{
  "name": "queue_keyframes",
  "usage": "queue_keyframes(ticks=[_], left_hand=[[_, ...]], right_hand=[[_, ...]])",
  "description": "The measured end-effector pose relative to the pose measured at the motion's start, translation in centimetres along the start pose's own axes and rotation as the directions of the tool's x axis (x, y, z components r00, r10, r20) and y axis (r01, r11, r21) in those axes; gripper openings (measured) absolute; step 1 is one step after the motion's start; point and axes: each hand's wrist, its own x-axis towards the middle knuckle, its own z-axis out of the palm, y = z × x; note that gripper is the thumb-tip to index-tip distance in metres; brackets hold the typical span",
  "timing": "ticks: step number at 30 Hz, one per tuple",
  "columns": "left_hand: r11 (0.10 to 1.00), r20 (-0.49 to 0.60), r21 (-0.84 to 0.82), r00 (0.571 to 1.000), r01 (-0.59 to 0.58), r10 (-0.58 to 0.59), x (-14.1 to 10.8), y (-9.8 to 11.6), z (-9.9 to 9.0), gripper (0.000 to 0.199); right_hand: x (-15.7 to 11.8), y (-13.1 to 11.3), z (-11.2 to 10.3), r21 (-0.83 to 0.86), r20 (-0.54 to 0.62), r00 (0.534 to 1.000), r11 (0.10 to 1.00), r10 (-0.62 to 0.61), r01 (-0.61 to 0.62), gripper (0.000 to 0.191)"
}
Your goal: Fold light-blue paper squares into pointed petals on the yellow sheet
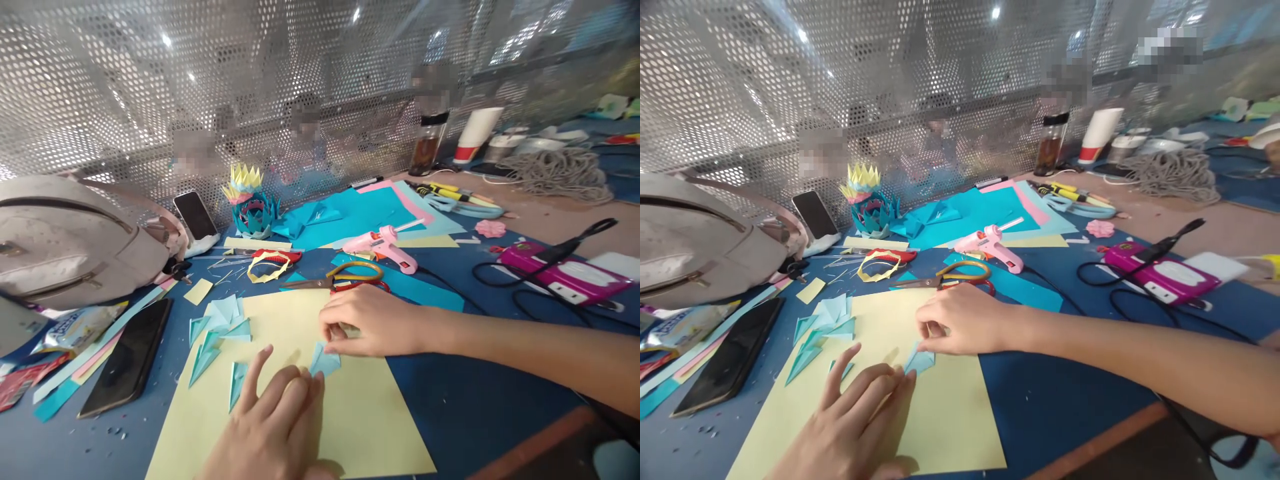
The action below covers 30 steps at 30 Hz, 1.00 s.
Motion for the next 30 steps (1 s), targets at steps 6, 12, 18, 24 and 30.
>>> queue_keyframes(ticks=[6,12,18,24,30], left_hand=[[0.997,-0.024,0.078,1.0,-0.012,0.014,-0.5,1.0,0.6,0.044],[0.999,-0.245,-0.011,0.968,0.048,-0.049,-0.5,2.4,2.3,0.03],[0.99,0.065,0.025,0.989,-0.136,0.135,-0.1,-0.4,0.2,0.049],[0.991,0.1,0.001,0.986,-0.133,0.132,-0.3,-1.2,-0.3,0.04],[0.995,0.069,-0.078,0.996,-0.055,0.061,0.1,-1.2,-0.1,0.027]], right_hand=[[-0.2,-0.6,1.0,0.115,0.001,1.0,0.993,0.024,-0.024,0.021],[-0.1,-0.3,1.3,0.131,0.011,0.999,0.991,0.032,-0.033,0.017],[-0.4,-0.4,1.5,0.123,0.011,0.998,0.99,0.069,-0.07,0.018],[-0.3,-0.8,1.6,0.148,-0.002,0.996,0.985,0.094,-0.093,0.017],[-0.1,-0.8,1.8,0.18,-0.012,0.997,0.981,0.077,-0.074,0.014]])
